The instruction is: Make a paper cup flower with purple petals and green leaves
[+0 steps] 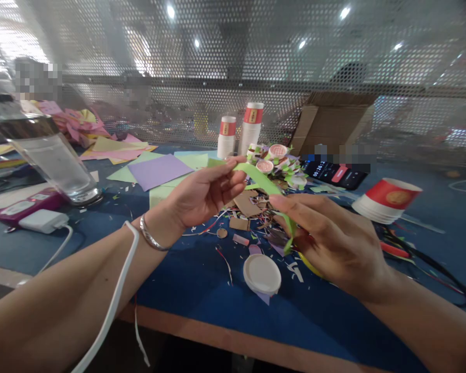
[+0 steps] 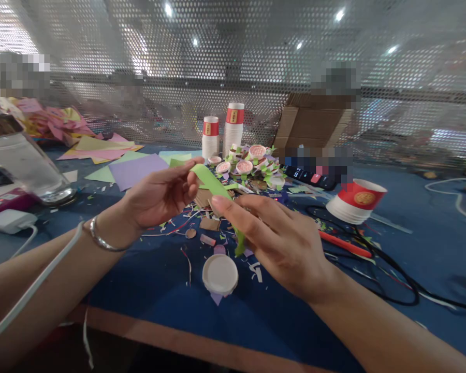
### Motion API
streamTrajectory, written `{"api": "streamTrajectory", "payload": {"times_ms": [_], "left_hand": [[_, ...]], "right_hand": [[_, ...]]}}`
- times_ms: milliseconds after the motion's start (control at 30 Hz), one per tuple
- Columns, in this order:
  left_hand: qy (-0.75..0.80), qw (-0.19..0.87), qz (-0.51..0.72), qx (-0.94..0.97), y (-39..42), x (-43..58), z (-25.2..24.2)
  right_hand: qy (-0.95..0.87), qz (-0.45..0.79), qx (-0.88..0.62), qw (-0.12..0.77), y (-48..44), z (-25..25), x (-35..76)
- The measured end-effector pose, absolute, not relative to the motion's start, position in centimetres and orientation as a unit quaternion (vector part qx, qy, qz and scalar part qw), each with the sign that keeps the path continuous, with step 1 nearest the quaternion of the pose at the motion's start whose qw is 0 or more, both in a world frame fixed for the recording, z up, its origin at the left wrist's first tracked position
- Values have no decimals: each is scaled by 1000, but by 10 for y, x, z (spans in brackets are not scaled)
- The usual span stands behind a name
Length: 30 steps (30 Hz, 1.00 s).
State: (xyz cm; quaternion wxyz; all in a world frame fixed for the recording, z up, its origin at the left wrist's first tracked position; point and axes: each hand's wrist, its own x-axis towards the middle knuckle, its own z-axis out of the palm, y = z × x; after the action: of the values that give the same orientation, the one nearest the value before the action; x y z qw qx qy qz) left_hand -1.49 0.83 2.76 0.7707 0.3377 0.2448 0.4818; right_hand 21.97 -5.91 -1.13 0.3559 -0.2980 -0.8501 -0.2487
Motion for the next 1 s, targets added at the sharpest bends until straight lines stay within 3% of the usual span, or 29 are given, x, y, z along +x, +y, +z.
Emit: {"api": "streamTrajectory", "payload": {"times_ms": [167, 333, 600, 800, 1000], "left_hand": [[300, 717, 494, 390, 10, -5, 12], [338, 619, 540, 459, 13, 3, -4], [309, 543, 427, 654, -17, 12, -5], [276, 539, 394, 692, -26, 11, -4], [227, 597, 382, 668, -29, 11, -1]], "right_hand": [[-869, -190, -255, 379, -63, -11, 219], [-867, -5, -285, 407, -68, -7, 210], [-804, 261, -397, 357, -58, -7, 204], [-758, 333, -422, 369, -57, -4, 201], [-758, 324, -449, 343, -60, 2, 202]]}}
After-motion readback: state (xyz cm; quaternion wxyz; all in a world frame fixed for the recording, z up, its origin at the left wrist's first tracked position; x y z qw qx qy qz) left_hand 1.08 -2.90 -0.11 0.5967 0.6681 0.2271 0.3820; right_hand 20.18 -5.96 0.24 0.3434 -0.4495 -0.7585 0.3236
